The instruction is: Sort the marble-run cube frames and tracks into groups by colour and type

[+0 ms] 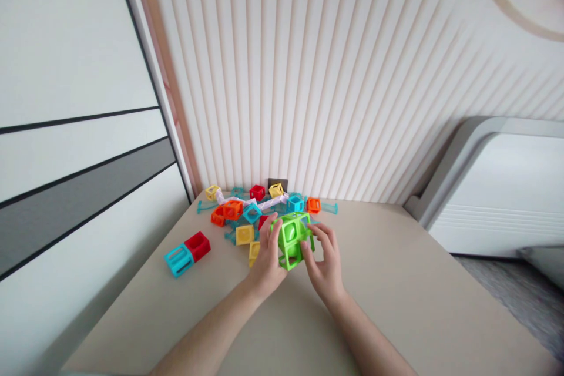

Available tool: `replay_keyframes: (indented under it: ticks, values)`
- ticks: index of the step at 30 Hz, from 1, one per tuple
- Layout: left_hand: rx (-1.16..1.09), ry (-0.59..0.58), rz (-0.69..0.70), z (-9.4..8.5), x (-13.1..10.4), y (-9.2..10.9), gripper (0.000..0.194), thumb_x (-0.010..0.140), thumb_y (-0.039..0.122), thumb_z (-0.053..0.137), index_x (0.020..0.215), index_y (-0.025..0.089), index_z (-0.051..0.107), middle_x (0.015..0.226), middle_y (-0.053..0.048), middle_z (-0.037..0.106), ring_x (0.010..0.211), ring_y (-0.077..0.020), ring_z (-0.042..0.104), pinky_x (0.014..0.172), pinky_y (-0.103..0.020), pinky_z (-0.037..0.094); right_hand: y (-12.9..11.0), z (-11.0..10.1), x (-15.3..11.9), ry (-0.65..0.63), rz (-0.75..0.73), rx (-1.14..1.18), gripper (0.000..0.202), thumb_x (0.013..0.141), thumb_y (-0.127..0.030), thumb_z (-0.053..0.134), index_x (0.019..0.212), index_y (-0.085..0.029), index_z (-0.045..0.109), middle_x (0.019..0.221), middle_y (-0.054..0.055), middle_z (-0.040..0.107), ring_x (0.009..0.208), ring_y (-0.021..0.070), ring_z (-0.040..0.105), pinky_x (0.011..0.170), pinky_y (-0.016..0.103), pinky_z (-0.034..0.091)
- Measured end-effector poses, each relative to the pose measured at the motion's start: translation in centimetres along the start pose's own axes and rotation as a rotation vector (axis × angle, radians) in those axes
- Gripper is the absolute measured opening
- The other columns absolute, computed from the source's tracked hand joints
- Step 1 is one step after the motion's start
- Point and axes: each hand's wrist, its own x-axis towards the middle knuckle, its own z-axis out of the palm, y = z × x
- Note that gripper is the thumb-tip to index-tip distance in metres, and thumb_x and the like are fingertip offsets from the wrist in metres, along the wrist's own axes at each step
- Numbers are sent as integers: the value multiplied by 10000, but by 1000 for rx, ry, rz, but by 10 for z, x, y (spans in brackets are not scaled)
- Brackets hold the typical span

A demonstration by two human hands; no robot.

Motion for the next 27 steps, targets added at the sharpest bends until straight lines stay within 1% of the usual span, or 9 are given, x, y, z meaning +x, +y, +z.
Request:
replay_keyframes:
  ticks: [3,7,9,12,15,18,21,24,27]
  values:
    - [52,-53,18,-1,0,-1,963,843,84,702,1568,326,116,1560,-204,292,1480,-377,343,1106,-550,453,-2,2,-2,-48,1,-46,339,953,-292,615,1289,-258,609,1192,120,550,1101,283,585,914,472,551]
    - [83,-62,32,-2,0,-2,940,861,65,665,1576,320,111,1569,-205,266,1494,-374,318,1108,-547,457,-1,2,-3,-65,-37,-84,396,948,-279,616,1343,-273,583,1218,123,536,1147,296,575,949,494,541]
    - [97,-68,20,-2,1,-2,949,862,38,640,1581,327,93,1575,-202,254,1494,-371,320,1106,-544,462,-1,2,-5,-89,-57,-107,444,942,-272,621,1381,-285,555,1234,124,549,1159,305,574,968,512,529]
    - [112,-121,-9,-2,0,-4,984,845,-11,606,1588,338,63,1597,-196,211,1497,-369,317,1102,-533,472,-2,2,-6,-141,-80,-133,493,938,-259,622,1418,-304,518,1267,123,571,1183,314,571,985,521,518]
    - [125,-168,-25,-2,1,-5,1019,826,-19,610,1593,328,36,1611,-203,179,1500,-377,309,1102,-529,473,-4,1,-5,-194,-89,-129,501,936,-236,614,1420,-306,507,1306,123,572,1215,312,561,997,515,514]
    - [137,-221,-20,-3,1,-5,1068,798,-20,631,1596,315,6,1606,-217,186,1484,-390,339,1090,-536,484,-3,-1,-3,-235,-98,-146,482,927,-226,623,1393,-306,533,1312,121,580,1213,313,566,998,520,512]
    - [154,-253,-26,-3,1,-5,1119,771,-42,626,1593,331,-35,1597,-213,215,1459,-394,382,1058,-539,513,-2,-5,0,-268,-98,-165,470,912,-239,646,1370,-309,563,1320,121,582,1217,322,575,997,533,515]
    - [160,-268,-34,-2,1,-5,1144,751,-58,617,1592,340,-48,1599,-213,219,1447,-399,401,1034,-535,537,0,-8,1,-304,-95,-157,483,912,-238,643,1384,-305,565,1371,127,554,1259,322,567,1016,526,520]
    - [161,-298,-29,-3,1,-6,1160,725,-75,615,1594,344,-30,1611,-208,218,1446,-404,404,1028,-535,542,1,-10,1,-342,-105,-153,528,908,-232,638,1423,-304,545,1403,135,535,1294,327,552,1040,531,514]
